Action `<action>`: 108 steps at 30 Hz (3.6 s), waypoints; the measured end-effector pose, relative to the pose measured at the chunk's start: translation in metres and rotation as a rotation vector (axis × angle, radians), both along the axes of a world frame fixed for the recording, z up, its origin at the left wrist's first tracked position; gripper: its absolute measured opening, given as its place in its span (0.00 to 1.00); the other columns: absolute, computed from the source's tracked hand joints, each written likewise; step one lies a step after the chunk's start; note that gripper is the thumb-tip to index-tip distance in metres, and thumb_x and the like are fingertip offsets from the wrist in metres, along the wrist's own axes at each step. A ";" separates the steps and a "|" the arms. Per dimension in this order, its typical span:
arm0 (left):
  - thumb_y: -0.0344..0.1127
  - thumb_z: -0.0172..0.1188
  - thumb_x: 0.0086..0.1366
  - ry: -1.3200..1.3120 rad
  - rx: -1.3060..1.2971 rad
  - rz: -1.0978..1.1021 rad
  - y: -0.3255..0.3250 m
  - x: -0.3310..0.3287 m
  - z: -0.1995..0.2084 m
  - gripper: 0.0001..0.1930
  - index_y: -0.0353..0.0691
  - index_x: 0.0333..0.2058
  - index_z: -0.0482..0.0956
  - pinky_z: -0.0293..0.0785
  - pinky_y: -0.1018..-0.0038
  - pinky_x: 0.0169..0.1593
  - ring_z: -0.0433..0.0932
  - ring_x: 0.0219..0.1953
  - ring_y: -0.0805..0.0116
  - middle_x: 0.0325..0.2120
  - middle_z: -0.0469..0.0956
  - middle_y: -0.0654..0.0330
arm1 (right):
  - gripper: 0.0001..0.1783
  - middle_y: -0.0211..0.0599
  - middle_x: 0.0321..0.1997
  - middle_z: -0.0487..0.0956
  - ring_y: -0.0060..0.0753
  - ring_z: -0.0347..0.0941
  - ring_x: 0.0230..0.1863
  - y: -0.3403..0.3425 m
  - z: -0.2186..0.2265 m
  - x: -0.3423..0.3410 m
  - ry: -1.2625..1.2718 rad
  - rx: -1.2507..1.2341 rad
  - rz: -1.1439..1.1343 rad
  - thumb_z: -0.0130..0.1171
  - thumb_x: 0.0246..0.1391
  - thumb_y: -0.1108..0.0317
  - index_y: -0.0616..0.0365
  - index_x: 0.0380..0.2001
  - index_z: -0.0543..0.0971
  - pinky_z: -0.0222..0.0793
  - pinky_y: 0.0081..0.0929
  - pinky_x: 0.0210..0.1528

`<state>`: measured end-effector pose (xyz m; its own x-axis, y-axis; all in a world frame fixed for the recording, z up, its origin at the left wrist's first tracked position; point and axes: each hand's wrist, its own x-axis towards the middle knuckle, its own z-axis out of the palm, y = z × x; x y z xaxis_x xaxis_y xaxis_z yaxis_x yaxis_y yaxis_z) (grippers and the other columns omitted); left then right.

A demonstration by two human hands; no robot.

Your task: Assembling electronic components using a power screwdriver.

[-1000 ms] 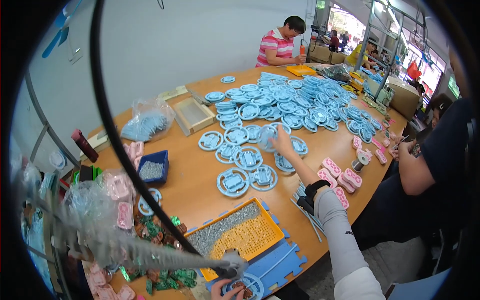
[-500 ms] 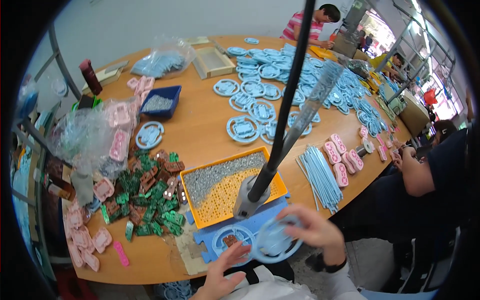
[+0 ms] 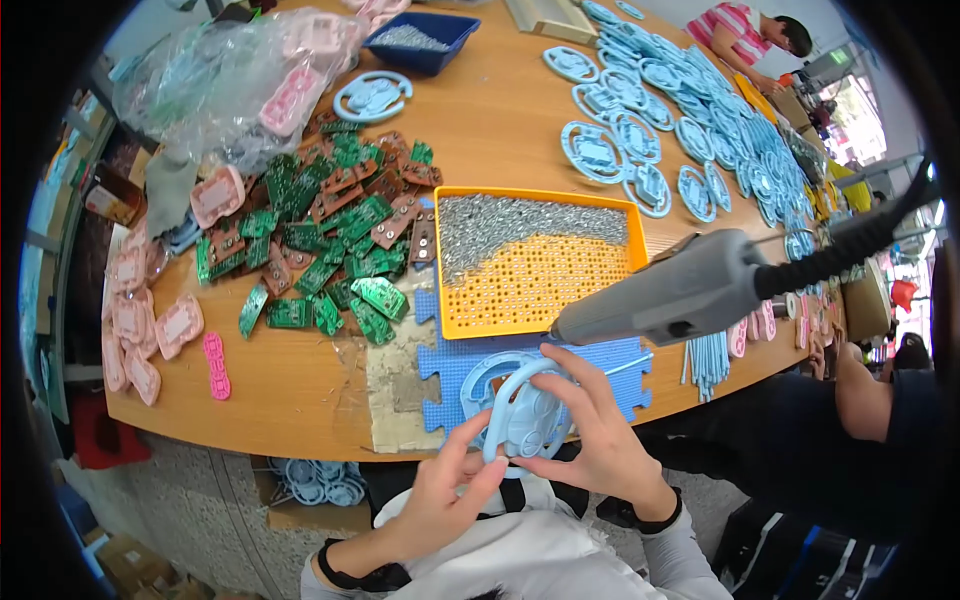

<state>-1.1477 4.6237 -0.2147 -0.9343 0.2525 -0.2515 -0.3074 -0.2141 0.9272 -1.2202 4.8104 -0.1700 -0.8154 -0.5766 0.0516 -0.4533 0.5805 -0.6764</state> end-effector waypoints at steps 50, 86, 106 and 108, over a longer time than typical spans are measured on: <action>0.25 0.57 0.56 -0.277 -0.108 -0.217 -0.014 -0.063 -0.028 0.31 0.33 0.58 0.56 0.64 0.75 0.21 0.68 0.17 0.77 0.18 0.70 0.60 | 0.44 0.43 0.53 0.66 0.44 0.63 0.52 -0.028 -0.059 -0.024 0.194 0.244 0.169 0.62 0.31 0.48 0.57 0.55 0.67 0.57 0.40 0.53; 0.36 0.67 0.49 0.720 -0.292 0.059 -0.010 -0.045 0.011 0.13 0.34 0.31 0.79 0.77 0.74 0.31 0.81 0.31 0.58 0.32 0.79 0.47 | 0.18 0.37 0.31 0.79 0.44 0.76 0.33 0.010 -0.032 0.012 -0.186 -0.268 0.083 0.57 0.35 0.85 0.61 0.35 0.75 0.63 0.48 0.57; 0.27 0.55 0.47 1.415 -0.665 -0.414 -0.037 -0.069 -0.026 0.16 0.27 0.37 0.77 0.70 0.70 0.52 0.75 0.47 0.59 0.43 0.75 0.47 | 0.40 0.37 0.30 0.72 0.28 0.69 0.31 -0.010 -0.010 -0.062 -0.183 -0.867 -0.273 0.64 0.44 0.45 0.60 0.50 0.59 0.66 0.24 0.35; 0.27 0.55 0.48 1.247 -0.489 -0.341 -0.045 -0.070 -0.024 0.15 0.26 0.36 0.77 0.71 0.70 0.50 0.75 0.45 0.58 0.43 0.74 0.45 | 0.37 0.34 0.24 0.69 0.26 0.67 0.25 -0.012 -0.003 -0.063 -0.127 -0.865 -0.302 0.58 0.46 0.41 0.60 0.45 0.60 0.65 0.22 0.28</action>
